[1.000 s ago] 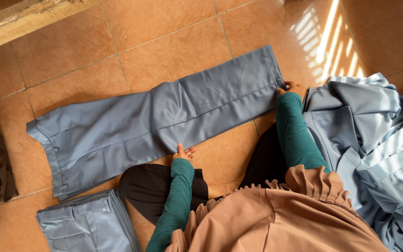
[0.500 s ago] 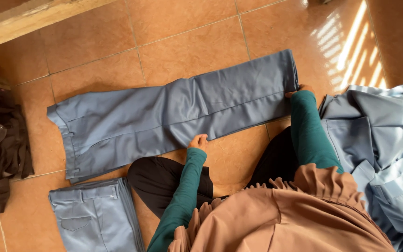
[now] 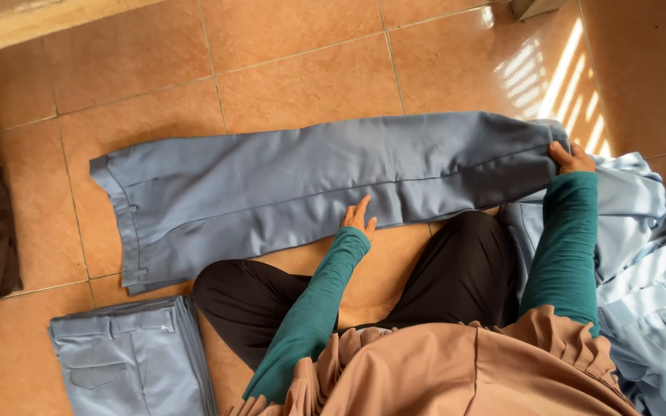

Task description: The person sits on a tiled floor and folds several pairs of light blue trousers by hand. They smooth out each pair, fold the legs together, and then fold the garment into a compact rectangle, stacking the finished items to the side.

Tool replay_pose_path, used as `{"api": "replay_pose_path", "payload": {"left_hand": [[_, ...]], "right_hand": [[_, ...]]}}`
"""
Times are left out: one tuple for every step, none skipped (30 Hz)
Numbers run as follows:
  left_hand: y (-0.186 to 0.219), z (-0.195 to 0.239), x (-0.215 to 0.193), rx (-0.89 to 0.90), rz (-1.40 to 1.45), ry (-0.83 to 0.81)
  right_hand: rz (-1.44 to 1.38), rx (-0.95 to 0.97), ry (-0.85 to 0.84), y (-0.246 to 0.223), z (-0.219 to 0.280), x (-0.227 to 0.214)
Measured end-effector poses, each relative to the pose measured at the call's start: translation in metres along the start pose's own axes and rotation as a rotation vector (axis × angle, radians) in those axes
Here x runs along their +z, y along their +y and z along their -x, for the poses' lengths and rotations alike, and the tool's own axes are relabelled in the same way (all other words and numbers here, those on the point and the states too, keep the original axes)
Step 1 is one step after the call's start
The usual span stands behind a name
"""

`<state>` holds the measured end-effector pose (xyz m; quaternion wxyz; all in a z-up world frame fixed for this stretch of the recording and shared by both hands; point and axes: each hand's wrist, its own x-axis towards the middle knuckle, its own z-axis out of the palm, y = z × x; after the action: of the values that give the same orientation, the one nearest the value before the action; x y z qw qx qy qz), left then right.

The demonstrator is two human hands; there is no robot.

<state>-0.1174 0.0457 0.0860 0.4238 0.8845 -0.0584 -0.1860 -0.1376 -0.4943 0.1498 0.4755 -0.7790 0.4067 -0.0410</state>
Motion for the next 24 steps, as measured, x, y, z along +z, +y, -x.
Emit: {"api": "replay_pose_path", "payload": {"left_hand": [[0.008,0.003,0.001,-0.066,-0.100,-0.111],[0.016,0.002,0.000,-0.127,-0.204,-0.221],[0.013,0.004,0.011,-0.124,-0.203,-0.225],[0.010,0.006,0.022,-0.015,-0.238,-0.284],[0.006,0.008,0.032,0.096,-0.273,-0.343],[0.024,0.014,0.026,0.095,-0.271,-0.342],[0.041,0.021,0.019,0.110,-0.274,-0.436],[0.059,0.028,0.014,0.126,-0.273,-0.530],[0.061,0.027,0.015,0.125,-0.269,-0.529],[0.064,0.024,0.016,0.078,-0.182,-0.575],[0.067,0.022,0.017,0.031,-0.094,-0.621],[0.050,0.014,0.026,0.027,-0.087,-0.615],[0.032,0.007,0.035,0.016,0.111,-0.471],[0.014,-0.001,0.043,0.006,0.304,-0.322],[-0.006,-0.016,0.040,0.003,0.308,-0.315],[-0.027,-0.032,0.036,-0.111,0.519,-0.256],[-0.048,-0.048,0.032,-0.225,0.729,-0.191],[-0.062,-0.054,0.001,-0.224,0.730,-0.187],[-0.076,-0.060,-0.029,-0.415,0.985,-0.212],[-0.090,-0.066,-0.061,-0.608,1.237,-0.235],[-0.087,-0.057,-0.089,-0.604,1.238,-0.230],[-0.083,-0.047,-0.117,-0.701,1.340,-0.095],[-0.081,-0.038,-0.146,-0.796,1.439,0.045],[-0.105,-0.037,-0.151,-0.794,1.445,0.050]], "right_hand": [[-0.006,-0.009,0.027,-0.001,-0.005,-0.004],[-0.017,-0.020,0.057,-0.003,-0.011,-0.005],[-0.015,-0.019,0.061,-0.009,-0.016,-0.015],[-0.298,-0.097,0.053,-0.016,-0.022,-0.023],[-0.583,-0.174,0.043,-0.022,-0.028,-0.030],[-0.581,-0.175,0.042,-0.062,0.002,-0.030],[-0.789,-0.086,0.147,-0.109,0.031,-0.033],[-0.993,0.004,0.257,-0.163,0.059,-0.038],[-0.990,0.002,0.255,-0.173,0.063,-0.042],[-0.680,-0.136,0.182,-0.185,0.065,-0.047],[-0.372,-0.269,0.114,-0.197,0.067,-0.051],[-0.367,-0.274,0.107,-0.226,0.098,-0.032],[-0.434,-0.325,0.028,-0.254,0.129,-0.013],[-0.504,-0.374,-0.053,-0.281,0.161,0.006],[-0.501,-0.377,-0.061,-0.271,0.166,0.046],[-0.519,-0.464,-0.087,-0.260,0.172,0.086],[-0.536,-0.551,-0.113,-0.249,0.178,0.125],[-0.537,-0.553,-0.116,-0.258,0.211,0.161],[-0.412,-0.605,-0.202,-0.267,0.246,0.196],[-0.287,-0.654,-0.288,-0.277,0.280,0.231],[-0.289,-0.658,-0.291,-0.265,0.294,0.254],[-0.216,-0.554,-0.515,-0.254,0.308,0.277],[-0.137,-0.443,-0.734,-0.243,0.322,0.301],[-0.134,-0.447,-0.739,-0.208,0.305,0.318]]}}
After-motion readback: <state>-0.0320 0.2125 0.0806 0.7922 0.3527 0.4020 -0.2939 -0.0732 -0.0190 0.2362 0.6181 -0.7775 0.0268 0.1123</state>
